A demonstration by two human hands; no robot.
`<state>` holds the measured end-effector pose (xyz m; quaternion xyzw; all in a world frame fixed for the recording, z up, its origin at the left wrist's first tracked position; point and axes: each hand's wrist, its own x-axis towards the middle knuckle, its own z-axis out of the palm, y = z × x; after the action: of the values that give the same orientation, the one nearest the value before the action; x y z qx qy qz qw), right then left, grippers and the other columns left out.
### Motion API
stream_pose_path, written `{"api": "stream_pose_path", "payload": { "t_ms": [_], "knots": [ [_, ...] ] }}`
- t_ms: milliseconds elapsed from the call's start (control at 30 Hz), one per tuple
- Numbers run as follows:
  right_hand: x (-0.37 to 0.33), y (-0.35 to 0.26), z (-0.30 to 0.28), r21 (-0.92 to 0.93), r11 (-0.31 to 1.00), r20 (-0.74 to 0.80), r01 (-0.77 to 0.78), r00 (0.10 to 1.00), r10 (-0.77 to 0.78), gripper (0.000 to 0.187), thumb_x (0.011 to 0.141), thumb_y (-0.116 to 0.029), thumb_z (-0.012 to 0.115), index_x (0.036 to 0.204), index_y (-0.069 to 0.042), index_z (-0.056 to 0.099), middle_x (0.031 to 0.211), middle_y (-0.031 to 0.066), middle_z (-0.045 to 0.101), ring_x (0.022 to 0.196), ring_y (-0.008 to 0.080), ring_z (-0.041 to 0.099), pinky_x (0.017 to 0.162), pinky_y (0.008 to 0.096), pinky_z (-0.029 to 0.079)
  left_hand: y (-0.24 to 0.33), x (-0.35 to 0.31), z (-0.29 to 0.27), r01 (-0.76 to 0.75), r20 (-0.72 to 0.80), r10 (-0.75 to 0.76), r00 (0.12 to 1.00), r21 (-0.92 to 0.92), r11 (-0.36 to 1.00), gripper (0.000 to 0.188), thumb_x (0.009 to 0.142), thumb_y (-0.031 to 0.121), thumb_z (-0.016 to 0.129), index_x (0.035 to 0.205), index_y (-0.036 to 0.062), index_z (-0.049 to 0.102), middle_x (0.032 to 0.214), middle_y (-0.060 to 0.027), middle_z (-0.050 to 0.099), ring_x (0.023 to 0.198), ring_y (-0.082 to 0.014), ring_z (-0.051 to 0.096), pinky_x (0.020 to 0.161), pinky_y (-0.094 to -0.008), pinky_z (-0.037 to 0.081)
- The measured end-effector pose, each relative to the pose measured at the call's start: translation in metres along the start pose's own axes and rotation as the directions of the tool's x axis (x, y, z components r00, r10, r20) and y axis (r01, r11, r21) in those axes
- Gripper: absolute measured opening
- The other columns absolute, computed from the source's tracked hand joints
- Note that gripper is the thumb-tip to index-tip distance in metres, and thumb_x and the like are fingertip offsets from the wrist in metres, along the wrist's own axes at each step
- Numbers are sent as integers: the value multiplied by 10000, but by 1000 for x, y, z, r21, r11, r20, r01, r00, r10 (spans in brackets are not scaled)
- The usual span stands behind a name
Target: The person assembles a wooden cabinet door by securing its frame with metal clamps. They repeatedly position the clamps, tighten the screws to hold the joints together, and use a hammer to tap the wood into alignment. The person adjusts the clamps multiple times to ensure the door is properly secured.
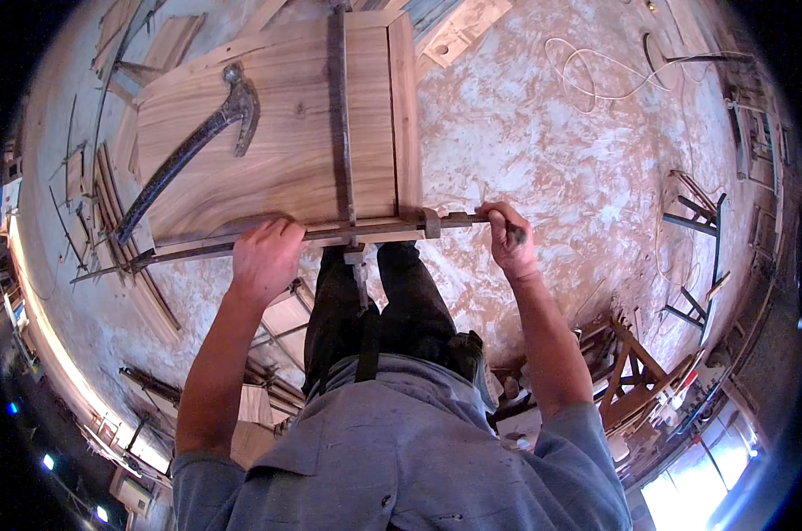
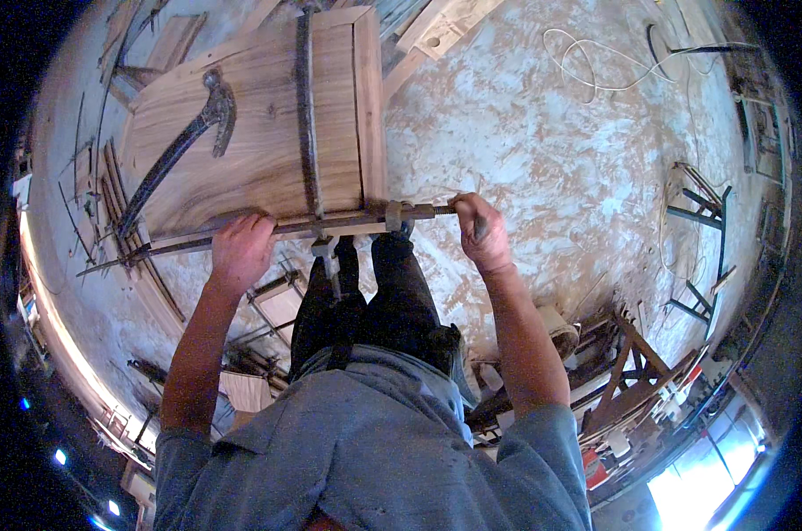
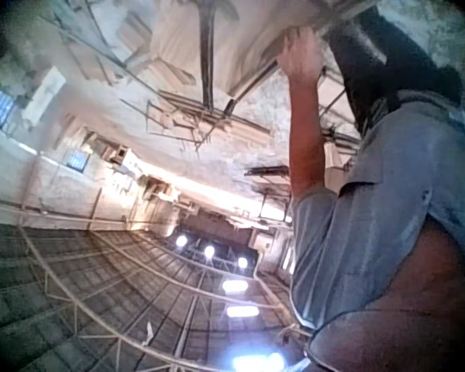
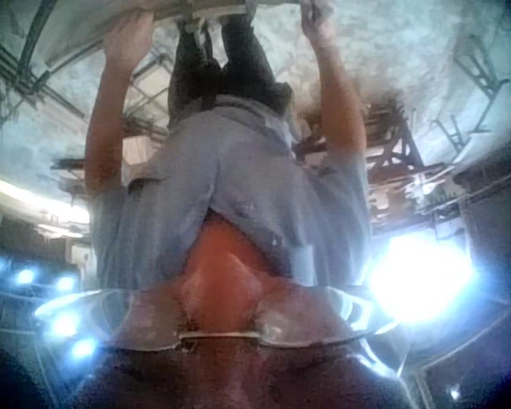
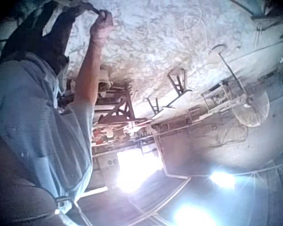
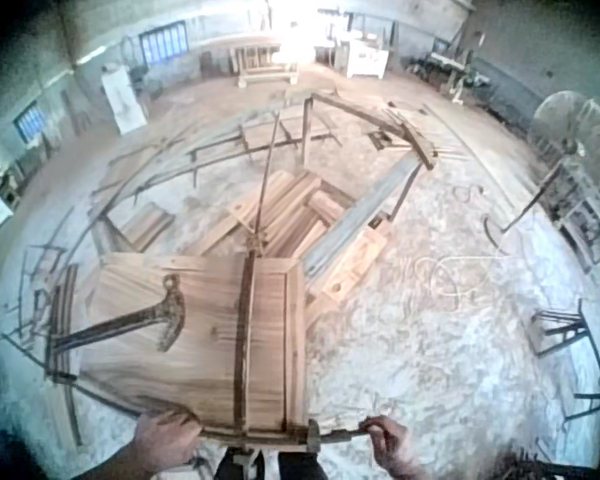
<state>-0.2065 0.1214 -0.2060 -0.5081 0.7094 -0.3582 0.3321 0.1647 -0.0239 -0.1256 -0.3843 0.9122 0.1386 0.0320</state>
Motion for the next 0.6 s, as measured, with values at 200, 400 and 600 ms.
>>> {"api": "stream_pose_path", "payload": {
  "t_ms": [200,400,600],
  "knots": [
    [22,-50,-13,-69,865,188,-497,845,500,410,1011,-311,438,890,47,595,654,135,623,539,250,633,536,369,500,1,-1,-5,31,45,-29,999,-25,999,171,768,201,687,866,93,598,830,-81,621,821,-293,637,687,-430,513],
    [49,-58,-35,73,393,547,-917,366,753,431,974,-410,500,1045,9,569,551,74,520,441,219,561,395,374,470,1,4,-3,-21,-28,20,999,-11,1000,171,734,208,715,827,118,603,781,-33,606,789,-247,634,644,-412,500],
    [4,-86,-50,330,514,405,-792,610,681,459,1030,-355,428,1382,-65,480,741,92,631,525,163,603,437,304,503,2,2,-5,12,11,-12,1000,4,1000,174,732,210,718,814,112,600,797,-37,621,796,-249,638,655,-402,510]
  ]
}}
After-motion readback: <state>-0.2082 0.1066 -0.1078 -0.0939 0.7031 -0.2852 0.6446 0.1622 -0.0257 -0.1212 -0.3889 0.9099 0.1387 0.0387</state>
